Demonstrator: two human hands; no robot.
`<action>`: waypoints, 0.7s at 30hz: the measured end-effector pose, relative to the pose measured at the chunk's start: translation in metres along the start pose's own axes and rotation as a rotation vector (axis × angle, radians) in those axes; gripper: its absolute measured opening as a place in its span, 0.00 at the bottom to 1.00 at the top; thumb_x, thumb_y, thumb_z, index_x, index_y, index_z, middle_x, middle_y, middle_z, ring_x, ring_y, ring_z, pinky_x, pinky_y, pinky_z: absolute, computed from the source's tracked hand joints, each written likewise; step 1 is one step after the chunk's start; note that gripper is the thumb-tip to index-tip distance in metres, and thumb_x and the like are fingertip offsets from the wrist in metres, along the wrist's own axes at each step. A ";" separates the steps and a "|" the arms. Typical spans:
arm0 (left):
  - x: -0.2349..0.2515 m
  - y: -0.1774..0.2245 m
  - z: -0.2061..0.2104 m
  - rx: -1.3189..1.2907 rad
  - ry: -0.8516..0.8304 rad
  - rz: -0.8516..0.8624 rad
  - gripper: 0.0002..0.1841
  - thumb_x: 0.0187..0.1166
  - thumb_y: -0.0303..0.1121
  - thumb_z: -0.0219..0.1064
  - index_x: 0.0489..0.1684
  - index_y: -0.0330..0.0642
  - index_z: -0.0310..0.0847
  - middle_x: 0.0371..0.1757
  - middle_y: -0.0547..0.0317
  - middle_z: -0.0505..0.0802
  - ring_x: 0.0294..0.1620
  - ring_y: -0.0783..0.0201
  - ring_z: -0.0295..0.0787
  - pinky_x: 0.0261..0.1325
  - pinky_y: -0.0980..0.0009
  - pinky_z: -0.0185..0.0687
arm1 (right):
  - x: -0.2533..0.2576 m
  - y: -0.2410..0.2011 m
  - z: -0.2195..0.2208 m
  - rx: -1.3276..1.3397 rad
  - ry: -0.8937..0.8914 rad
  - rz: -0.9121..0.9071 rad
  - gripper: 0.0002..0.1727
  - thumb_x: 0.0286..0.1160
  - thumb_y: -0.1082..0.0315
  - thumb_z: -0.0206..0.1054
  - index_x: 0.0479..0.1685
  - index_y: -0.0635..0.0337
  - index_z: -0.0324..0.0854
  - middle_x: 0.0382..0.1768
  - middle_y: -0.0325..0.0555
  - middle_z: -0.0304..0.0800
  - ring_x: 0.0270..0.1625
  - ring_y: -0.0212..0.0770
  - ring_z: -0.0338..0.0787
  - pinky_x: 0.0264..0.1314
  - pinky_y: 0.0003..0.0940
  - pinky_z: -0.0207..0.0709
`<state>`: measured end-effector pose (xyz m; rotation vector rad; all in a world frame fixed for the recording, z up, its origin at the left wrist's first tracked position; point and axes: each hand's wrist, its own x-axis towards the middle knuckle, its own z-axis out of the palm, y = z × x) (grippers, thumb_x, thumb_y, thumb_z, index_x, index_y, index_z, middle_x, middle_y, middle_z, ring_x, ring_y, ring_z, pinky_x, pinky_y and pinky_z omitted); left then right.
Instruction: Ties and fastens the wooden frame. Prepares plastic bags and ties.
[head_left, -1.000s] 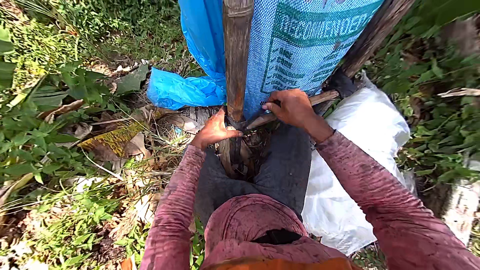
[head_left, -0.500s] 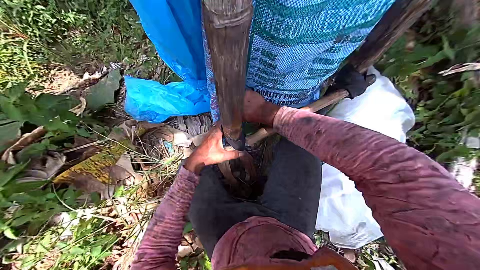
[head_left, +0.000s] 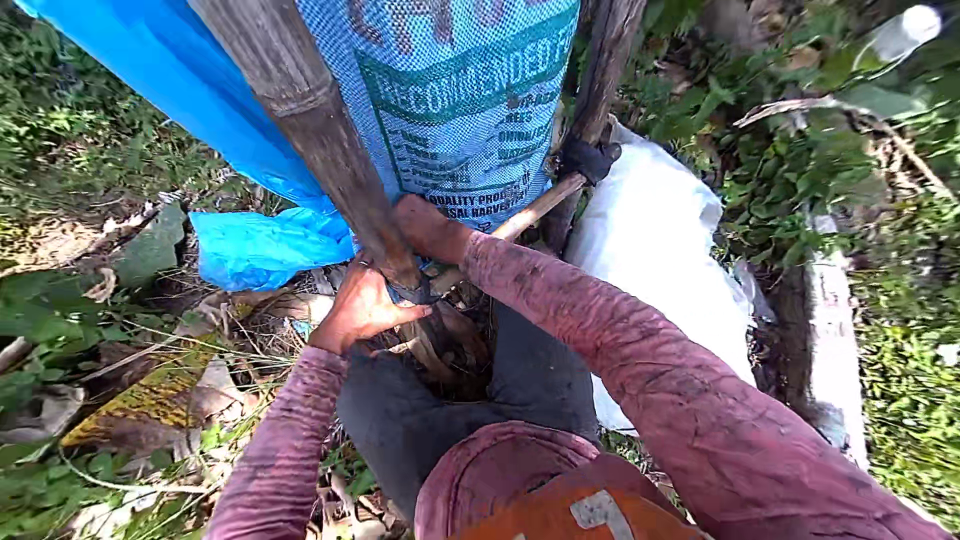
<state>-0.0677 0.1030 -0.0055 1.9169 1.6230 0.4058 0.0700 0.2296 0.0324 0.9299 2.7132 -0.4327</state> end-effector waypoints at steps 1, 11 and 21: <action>-0.005 0.004 -0.005 -0.028 -0.023 -0.023 0.55 0.41 0.65 0.86 0.72 0.37 0.79 0.72 0.40 0.84 0.78 0.44 0.77 0.81 0.43 0.68 | -0.007 -0.006 -0.002 0.069 0.027 0.035 0.09 0.77 0.74 0.67 0.48 0.71 0.87 0.48 0.67 0.91 0.55 0.67 0.90 0.57 0.64 0.79; 0.000 -0.004 -0.006 0.208 -0.115 -0.031 0.56 0.43 0.80 0.73 0.62 0.35 0.83 0.63 0.44 0.90 0.72 0.47 0.81 0.85 0.47 0.60 | -0.163 -0.083 0.153 1.156 0.425 0.291 0.13 0.78 0.65 0.69 0.54 0.64 0.85 0.44 0.49 0.92 0.39 0.40 0.93 0.45 0.41 0.90; -0.006 0.017 -0.021 0.264 -0.218 -0.201 0.47 0.46 0.79 0.74 0.44 0.38 0.87 0.44 0.46 0.93 0.54 0.47 0.89 0.73 0.40 0.68 | -0.089 -0.141 0.165 1.776 0.254 0.367 0.29 0.89 0.59 0.60 0.86 0.51 0.59 0.68 0.50 0.85 0.47 0.46 0.94 0.49 0.44 0.91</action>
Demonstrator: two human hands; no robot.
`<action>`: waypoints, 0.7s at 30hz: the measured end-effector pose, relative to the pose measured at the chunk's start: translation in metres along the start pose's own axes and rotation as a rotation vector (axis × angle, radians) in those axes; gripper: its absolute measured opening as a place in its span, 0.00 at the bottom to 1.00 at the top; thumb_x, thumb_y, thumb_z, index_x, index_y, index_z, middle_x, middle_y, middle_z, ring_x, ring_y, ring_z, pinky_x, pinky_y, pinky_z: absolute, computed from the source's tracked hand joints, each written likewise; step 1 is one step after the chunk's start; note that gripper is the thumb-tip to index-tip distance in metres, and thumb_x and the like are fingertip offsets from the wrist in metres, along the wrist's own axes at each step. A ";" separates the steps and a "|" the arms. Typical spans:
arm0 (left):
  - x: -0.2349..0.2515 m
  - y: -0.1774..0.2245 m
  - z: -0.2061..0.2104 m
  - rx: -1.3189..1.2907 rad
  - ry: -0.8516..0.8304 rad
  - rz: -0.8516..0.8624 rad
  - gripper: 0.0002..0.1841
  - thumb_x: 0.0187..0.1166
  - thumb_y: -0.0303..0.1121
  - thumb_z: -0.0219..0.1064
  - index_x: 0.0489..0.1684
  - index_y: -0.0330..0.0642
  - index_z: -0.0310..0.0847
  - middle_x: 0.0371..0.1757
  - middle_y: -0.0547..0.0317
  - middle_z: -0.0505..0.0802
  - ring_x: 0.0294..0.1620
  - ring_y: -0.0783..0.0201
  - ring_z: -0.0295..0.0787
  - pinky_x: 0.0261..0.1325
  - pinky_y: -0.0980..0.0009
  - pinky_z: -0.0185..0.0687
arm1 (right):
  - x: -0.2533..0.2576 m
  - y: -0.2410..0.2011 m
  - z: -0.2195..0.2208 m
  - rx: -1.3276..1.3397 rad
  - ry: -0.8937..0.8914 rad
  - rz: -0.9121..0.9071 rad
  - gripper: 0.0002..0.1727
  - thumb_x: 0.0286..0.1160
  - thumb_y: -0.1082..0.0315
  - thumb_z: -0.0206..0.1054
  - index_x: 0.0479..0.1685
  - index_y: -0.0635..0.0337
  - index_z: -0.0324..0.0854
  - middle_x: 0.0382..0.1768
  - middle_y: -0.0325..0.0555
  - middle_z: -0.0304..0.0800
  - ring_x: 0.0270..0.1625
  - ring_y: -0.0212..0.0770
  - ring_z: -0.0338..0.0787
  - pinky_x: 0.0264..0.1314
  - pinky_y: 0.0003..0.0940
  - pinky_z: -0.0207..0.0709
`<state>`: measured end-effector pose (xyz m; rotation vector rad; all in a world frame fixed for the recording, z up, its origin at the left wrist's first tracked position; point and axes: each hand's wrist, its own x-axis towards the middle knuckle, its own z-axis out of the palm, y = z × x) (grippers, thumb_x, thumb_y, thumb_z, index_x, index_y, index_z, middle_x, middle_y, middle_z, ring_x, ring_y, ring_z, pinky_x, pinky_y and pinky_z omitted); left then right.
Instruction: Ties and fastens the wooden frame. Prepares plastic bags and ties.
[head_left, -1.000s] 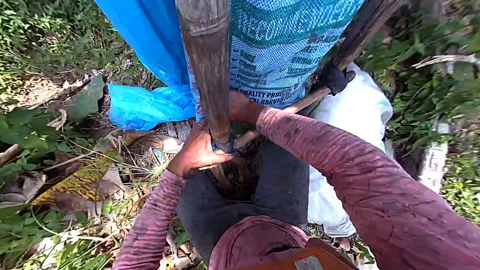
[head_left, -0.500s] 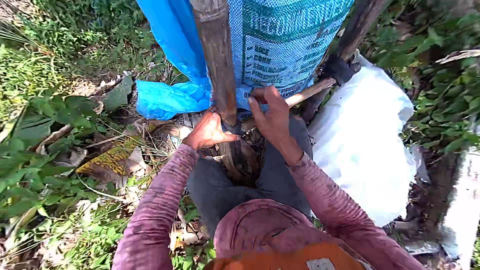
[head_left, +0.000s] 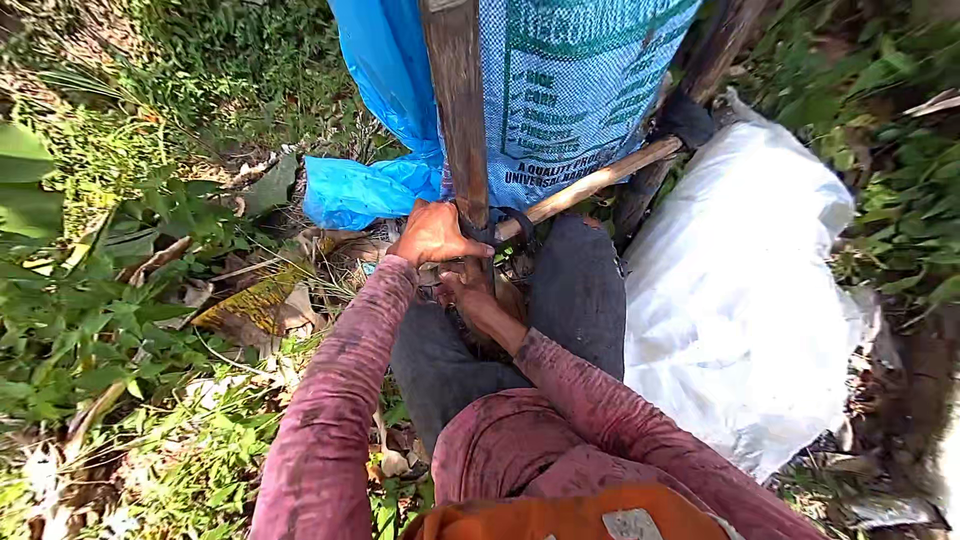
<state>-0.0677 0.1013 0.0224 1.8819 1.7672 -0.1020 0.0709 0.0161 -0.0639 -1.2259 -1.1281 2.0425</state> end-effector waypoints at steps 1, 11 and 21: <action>0.000 0.000 -0.001 0.000 0.002 -0.005 0.47 0.46 0.79 0.74 0.43 0.39 0.87 0.42 0.47 0.93 0.52 0.48 0.89 0.71 0.40 0.69 | 0.005 0.004 0.003 0.060 0.004 0.010 0.29 0.90 0.61 0.59 0.88 0.50 0.56 0.70 0.50 0.83 0.48 0.45 0.94 0.48 0.43 0.90; 0.002 -0.005 -0.001 -0.009 -0.002 0.019 0.42 0.48 0.78 0.75 0.38 0.43 0.89 0.37 0.51 0.93 0.46 0.50 0.90 0.64 0.40 0.73 | 0.004 0.010 0.009 0.128 0.076 -0.049 0.26 0.90 0.60 0.59 0.85 0.50 0.65 0.67 0.51 0.86 0.49 0.44 0.93 0.51 0.43 0.89; 0.004 -0.003 0.002 -0.152 -0.029 0.010 0.41 0.49 0.71 0.81 0.47 0.40 0.89 0.44 0.48 0.94 0.50 0.50 0.92 0.56 0.41 0.84 | -0.015 -0.087 -0.097 -0.834 0.499 -0.361 0.31 0.81 0.48 0.67 0.79 0.52 0.69 0.36 0.51 0.85 0.33 0.53 0.86 0.32 0.55 0.80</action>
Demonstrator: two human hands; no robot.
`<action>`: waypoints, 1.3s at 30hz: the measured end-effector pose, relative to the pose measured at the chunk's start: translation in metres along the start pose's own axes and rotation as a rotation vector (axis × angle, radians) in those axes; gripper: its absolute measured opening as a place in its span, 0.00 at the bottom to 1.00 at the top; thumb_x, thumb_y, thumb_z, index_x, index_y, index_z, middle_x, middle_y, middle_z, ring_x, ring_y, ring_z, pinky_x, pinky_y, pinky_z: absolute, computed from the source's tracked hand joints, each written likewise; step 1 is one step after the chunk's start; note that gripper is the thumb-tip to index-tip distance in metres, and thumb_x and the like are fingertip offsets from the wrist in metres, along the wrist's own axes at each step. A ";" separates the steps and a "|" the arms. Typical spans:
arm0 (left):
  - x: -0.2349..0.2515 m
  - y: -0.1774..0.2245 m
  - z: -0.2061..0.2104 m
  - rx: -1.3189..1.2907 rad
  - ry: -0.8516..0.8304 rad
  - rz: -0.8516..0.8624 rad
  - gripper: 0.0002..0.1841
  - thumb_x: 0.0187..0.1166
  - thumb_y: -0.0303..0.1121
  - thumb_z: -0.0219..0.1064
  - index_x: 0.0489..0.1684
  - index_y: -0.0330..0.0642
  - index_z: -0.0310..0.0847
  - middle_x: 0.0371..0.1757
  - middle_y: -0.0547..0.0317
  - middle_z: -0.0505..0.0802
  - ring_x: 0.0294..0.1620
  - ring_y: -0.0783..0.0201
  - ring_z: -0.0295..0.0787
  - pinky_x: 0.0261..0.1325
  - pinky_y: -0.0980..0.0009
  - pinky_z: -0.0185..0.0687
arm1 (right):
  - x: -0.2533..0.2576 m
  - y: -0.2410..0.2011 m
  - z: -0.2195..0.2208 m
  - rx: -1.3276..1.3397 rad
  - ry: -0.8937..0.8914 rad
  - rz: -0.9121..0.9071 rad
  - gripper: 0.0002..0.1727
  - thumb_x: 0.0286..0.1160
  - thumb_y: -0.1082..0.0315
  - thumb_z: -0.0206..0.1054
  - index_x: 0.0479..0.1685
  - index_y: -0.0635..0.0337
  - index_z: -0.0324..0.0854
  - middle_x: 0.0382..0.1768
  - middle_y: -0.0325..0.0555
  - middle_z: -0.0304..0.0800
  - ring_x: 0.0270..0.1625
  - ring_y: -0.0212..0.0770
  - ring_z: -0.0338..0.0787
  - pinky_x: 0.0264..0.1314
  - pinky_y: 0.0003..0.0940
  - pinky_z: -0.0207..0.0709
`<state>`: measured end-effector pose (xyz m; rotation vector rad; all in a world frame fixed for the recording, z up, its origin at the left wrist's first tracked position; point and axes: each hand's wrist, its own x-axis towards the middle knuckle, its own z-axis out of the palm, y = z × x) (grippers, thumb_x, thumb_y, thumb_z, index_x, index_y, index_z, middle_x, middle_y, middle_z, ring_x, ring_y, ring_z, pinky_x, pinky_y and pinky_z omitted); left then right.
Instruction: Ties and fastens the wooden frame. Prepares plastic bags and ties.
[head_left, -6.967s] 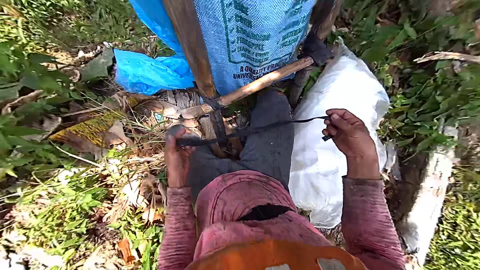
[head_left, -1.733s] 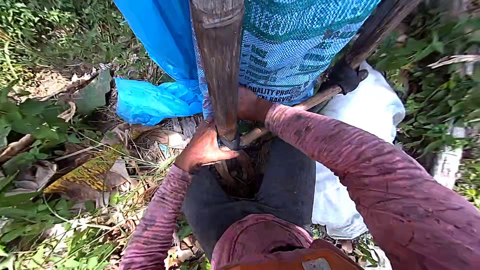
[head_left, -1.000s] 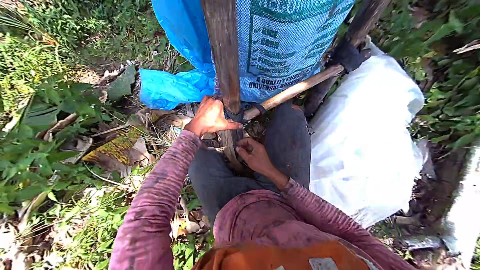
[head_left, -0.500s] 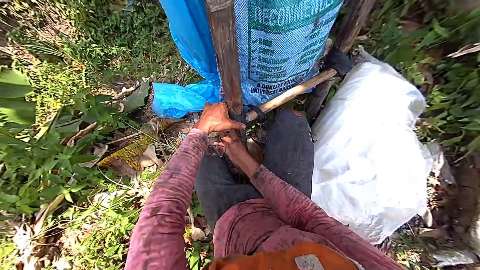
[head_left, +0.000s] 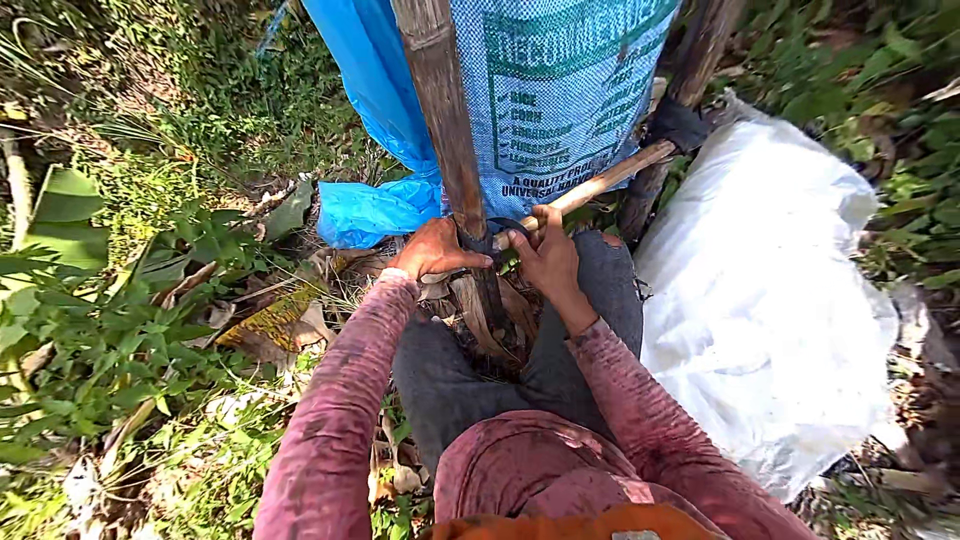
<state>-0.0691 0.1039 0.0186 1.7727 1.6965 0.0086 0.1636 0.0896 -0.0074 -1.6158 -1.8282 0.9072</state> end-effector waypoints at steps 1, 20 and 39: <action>0.001 0.001 -0.001 0.003 0.002 0.003 0.41 0.50 0.72 0.80 0.48 0.40 0.88 0.44 0.49 0.94 0.50 0.50 0.92 0.56 0.41 0.84 | 0.015 -0.009 -0.012 -0.158 -0.039 0.001 0.31 0.81 0.45 0.67 0.77 0.51 0.75 0.38 0.53 0.90 0.38 0.58 0.90 0.39 0.63 0.81; -0.004 0.004 0.002 -0.037 0.015 0.004 0.41 0.53 0.68 0.82 0.51 0.39 0.87 0.46 0.46 0.94 0.53 0.47 0.92 0.60 0.40 0.83 | 0.063 -0.039 -0.015 -0.306 -0.353 -0.220 0.19 0.88 0.55 0.56 0.41 0.57 0.88 0.40 0.51 0.90 0.54 0.54 0.86 0.63 0.58 0.70; -0.010 0.002 0.003 0.018 0.010 0.013 0.40 0.56 0.74 0.74 0.55 0.48 0.91 0.57 0.49 0.94 0.65 0.48 0.86 0.69 0.36 0.73 | -0.072 -0.006 0.015 0.274 -0.297 -0.045 0.15 0.82 0.64 0.67 0.62 0.60 0.82 0.48 0.51 0.90 0.37 0.43 0.90 0.40 0.45 0.88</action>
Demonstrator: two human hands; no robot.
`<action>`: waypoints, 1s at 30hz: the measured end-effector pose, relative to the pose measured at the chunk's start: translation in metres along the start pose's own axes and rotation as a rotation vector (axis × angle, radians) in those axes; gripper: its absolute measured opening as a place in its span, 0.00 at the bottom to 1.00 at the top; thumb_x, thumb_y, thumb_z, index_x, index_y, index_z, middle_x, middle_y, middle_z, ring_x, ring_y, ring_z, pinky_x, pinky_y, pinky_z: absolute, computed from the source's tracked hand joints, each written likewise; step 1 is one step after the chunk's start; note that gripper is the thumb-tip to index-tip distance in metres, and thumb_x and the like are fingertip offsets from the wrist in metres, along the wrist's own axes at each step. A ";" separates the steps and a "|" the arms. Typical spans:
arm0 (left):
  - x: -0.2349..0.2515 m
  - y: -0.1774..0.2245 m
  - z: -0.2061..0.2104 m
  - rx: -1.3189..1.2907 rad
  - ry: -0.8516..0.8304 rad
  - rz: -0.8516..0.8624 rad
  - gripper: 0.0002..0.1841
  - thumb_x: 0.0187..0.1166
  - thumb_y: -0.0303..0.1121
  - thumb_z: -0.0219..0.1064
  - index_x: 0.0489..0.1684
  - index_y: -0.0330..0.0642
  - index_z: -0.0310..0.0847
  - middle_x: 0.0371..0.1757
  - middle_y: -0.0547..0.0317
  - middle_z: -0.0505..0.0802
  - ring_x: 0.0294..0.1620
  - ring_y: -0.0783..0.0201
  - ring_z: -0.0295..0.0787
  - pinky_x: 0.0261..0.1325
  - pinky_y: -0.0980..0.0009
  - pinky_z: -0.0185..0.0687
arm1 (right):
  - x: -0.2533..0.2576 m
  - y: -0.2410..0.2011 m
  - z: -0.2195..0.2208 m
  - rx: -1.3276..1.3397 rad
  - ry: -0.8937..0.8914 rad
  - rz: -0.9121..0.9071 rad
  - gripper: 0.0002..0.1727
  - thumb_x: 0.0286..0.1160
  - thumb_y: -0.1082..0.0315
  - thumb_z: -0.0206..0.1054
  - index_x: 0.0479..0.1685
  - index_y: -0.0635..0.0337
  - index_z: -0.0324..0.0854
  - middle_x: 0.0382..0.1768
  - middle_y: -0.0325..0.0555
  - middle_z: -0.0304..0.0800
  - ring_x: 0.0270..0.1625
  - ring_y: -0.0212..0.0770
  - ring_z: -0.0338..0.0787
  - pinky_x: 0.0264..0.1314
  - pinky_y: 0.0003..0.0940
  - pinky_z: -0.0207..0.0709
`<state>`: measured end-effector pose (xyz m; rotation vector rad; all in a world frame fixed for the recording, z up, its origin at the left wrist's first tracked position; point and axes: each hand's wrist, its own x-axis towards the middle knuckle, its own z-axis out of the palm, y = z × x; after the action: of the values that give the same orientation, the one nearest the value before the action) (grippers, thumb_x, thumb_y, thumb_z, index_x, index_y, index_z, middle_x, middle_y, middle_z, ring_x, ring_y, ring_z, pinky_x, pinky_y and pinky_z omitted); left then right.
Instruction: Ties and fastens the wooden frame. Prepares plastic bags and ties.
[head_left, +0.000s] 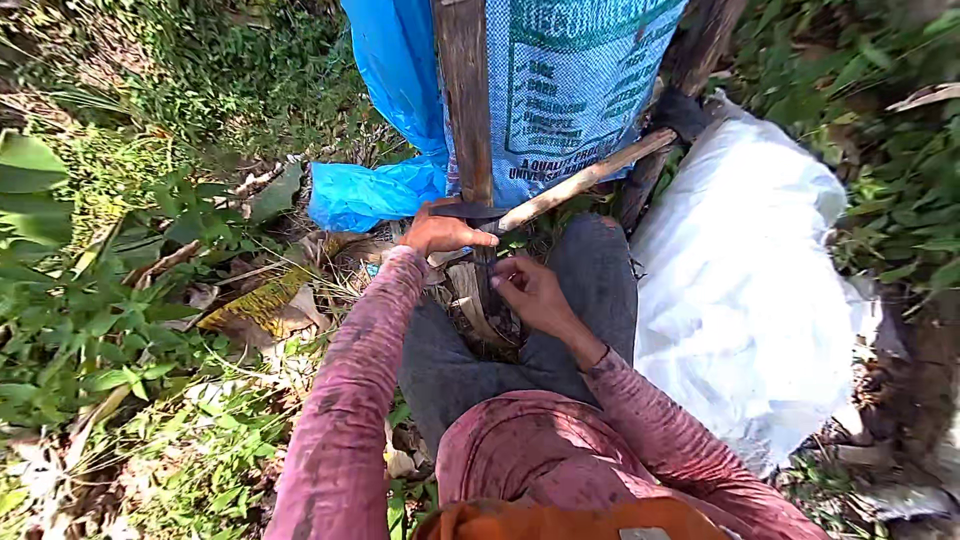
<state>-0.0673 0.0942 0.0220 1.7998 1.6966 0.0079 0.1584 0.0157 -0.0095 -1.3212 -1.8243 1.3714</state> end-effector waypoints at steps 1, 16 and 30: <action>0.000 0.003 -0.001 -0.002 -0.016 -0.011 0.40 0.56 0.74 0.75 0.54 0.47 0.90 0.56 0.48 0.93 0.65 0.47 0.86 0.69 0.36 0.72 | -0.001 0.011 0.023 0.157 -0.098 0.097 0.19 0.82 0.64 0.67 0.68 0.61 0.80 0.49 0.52 0.91 0.39 0.43 0.92 0.44 0.45 0.90; 0.004 0.001 0.002 -0.045 0.011 -0.074 0.46 0.51 0.74 0.78 0.53 0.37 0.85 0.45 0.41 0.93 0.52 0.41 0.90 0.56 0.32 0.79 | 0.016 0.015 0.078 0.196 0.154 0.158 0.22 0.93 0.54 0.52 0.53 0.59 0.88 0.72 0.48 0.78 0.69 0.44 0.80 0.69 0.47 0.77; 0.011 -0.009 0.007 -0.099 -0.018 -0.007 0.53 0.50 0.73 0.79 0.69 0.37 0.77 0.52 0.41 0.92 0.57 0.42 0.89 0.62 0.32 0.78 | -0.076 0.003 -0.027 0.294 0.107 0.002 0.22 0.89 0.67 0.46 0.22 0.55 0.76 0.18 0.33 0.79 0.28 0.32 0.86 0.46 0.38 0.87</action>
<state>-0.0700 0.0999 0.0078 1.7164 1.6605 0.0719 0.2124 -0.0410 0.0091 -1.2164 -1.4853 1.4740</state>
